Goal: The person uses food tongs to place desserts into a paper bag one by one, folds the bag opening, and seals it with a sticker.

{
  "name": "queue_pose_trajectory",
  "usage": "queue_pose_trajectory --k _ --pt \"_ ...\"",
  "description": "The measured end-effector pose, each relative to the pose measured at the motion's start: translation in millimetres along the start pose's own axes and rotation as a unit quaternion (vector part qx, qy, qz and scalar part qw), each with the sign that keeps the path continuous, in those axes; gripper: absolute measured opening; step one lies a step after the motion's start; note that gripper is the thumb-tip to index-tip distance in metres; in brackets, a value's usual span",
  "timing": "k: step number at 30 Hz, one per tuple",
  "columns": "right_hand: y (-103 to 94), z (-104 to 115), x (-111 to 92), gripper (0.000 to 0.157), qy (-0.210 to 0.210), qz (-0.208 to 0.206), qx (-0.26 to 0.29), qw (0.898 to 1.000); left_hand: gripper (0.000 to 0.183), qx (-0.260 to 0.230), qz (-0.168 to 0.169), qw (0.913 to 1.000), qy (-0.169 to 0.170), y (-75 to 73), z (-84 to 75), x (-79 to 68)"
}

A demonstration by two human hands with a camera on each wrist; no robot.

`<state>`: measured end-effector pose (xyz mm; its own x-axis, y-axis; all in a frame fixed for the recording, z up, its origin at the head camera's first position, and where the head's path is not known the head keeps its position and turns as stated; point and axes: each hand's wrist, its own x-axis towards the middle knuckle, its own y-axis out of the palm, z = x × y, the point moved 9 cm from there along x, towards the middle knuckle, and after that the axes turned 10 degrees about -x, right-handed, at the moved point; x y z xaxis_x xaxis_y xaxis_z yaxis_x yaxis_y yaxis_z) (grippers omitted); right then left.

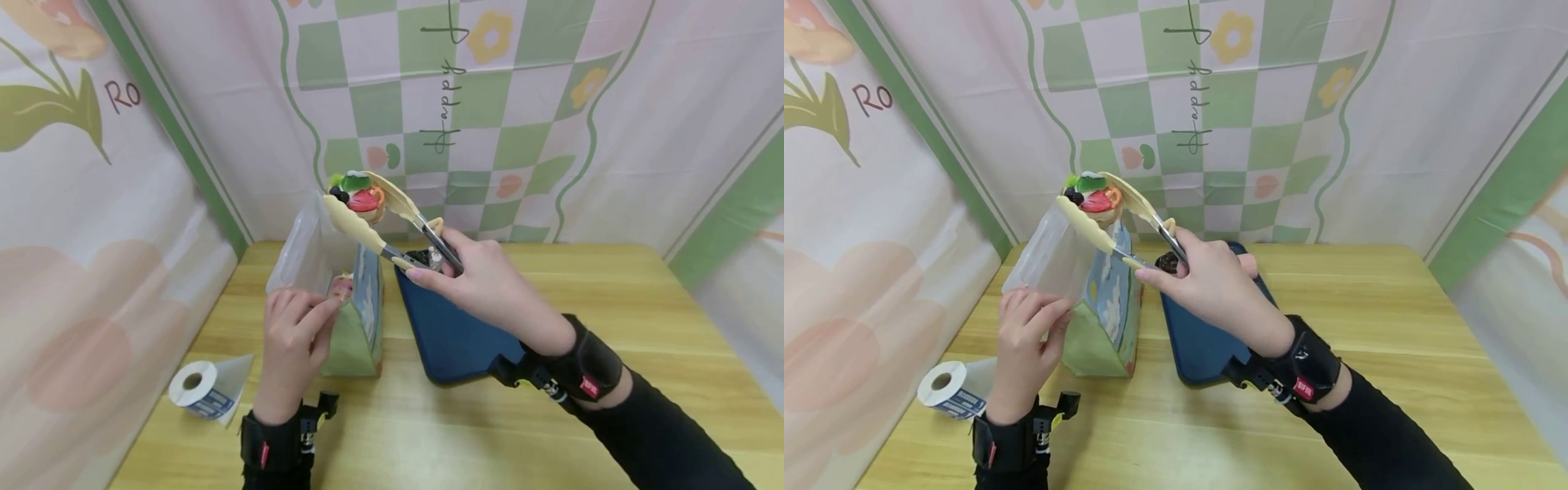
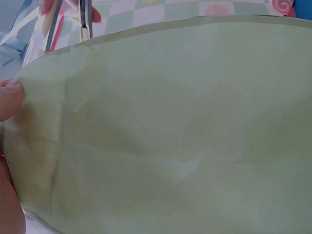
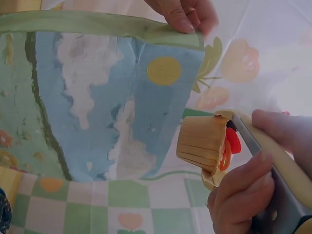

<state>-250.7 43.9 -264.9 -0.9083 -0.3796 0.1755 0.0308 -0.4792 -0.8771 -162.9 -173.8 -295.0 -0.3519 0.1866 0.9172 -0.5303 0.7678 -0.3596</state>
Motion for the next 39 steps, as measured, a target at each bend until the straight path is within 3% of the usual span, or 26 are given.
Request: queue_pose_trajectory --k 4,9,17,24,32,39 --pt "4.6 6.5 1.1 0.050 -0.012 -0.002 -0.002 1.000 0.012 0.001 0.007 1.0000 -0.006 1.5 1.6 -0.8" --pt "7.2 12.8 2.9 0.047 -0.009 -0.011 -0.054 0.998 0.012 0.002 0.015 0.9998 -0.014 2.9 2.2 -1.4" --pt "12.1 16.6 5.2 0.049 -0.005 -0.015 -0.096 0.995 0.011 -0.001 0.009 1.0000 -0.001 2.5 0.1 0.3" --pt "14.5 12.8 6.8 0.071 0.003 -0.013 -0.101 0.995 0.010 0.000 0.004 1.0000 0.004 2.4 -0.2 0.0" --pt "11.3 -5.4 3.7 0.054 0.003 -0.024 -0.027 0.999 0.010 -0.013 -0.003 0.9998 0.014 0.7 -1.5 1.5" --pt "17.8 -46.6 -4.0 0.058 0.062 -0.001 0.036 0.997 0.011 -0.022 -0.011 0.9995 0.018 0.6 -1.6 1.1"
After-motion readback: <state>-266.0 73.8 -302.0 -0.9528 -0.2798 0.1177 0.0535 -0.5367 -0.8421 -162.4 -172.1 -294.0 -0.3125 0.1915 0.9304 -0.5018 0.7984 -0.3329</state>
